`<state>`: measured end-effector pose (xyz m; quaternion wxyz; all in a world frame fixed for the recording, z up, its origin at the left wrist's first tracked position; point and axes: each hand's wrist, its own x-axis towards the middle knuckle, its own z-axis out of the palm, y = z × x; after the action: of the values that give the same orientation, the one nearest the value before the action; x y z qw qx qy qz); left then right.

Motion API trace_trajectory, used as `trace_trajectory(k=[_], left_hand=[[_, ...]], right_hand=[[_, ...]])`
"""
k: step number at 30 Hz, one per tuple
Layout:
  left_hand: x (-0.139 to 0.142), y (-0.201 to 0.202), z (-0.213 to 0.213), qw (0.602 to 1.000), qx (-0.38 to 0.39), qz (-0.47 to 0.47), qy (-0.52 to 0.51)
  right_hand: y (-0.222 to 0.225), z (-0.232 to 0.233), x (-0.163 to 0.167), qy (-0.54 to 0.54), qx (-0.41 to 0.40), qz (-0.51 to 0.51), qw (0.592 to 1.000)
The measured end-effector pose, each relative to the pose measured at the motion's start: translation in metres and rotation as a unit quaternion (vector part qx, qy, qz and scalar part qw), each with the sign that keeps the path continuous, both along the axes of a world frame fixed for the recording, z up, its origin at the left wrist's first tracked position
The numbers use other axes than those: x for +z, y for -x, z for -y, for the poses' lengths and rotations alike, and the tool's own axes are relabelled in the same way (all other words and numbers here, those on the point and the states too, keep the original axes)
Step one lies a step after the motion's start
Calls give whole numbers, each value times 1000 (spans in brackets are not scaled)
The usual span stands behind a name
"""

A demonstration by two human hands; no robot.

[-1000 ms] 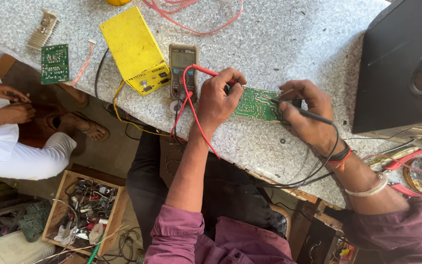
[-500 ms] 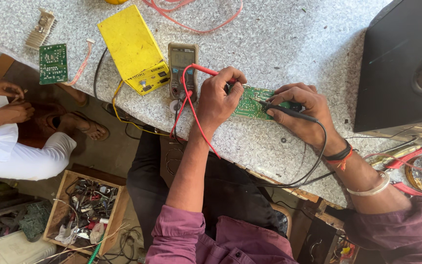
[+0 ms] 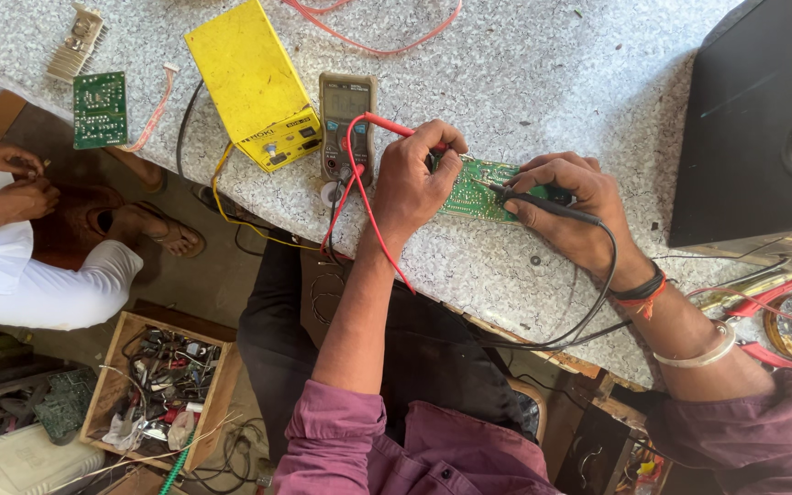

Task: The person uses a multimeter to test a green circuit board on a workbench. They repeatedly touch the multimeter probes to different points on the board while observing the readings. A power supply and other tools are visible on the table.

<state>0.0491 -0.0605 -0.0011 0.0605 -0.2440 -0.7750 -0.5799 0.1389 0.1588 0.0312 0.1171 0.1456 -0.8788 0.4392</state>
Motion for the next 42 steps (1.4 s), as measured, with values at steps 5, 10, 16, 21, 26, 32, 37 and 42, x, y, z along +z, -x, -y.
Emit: trace_trajectory(k=[5, 10, 16, 21, 26, 32, 37, 42], left_hand=[[0, -1, 1, 1000, -2, 15, 2], [0, -1, 1, 1000, -1, 9, 1], [0, -2, 1, 1000, 1, 0, 1], [0, -2, 1, 1000, 0, 5, 0], [0, -1, -1, 1000, -2, -8, 0], [0, -2, -1, 1000, 0, -2, 3], [-1, -1, 0, 1000, -5, -4, -6], [-2, 0, 0, 1000, -7, -9, -7]], right_hand=[[1, 0, 0, -11, -1, -5, 1000], [0, 1, 1, -10, -1, -1, 1000], [1, 1, 1, -20, -1, 0, 1000], [1, 0, 1, -2, -2, 14, 1000], [0, -1, 1, -20, -3, 7, 1000], [0, -1, 2, -27, 5, -2, 1000], [-1, -2, 4, -27, 2, 4, 1000], [-1, -2, 4, -26, 10, -2, 1000]])
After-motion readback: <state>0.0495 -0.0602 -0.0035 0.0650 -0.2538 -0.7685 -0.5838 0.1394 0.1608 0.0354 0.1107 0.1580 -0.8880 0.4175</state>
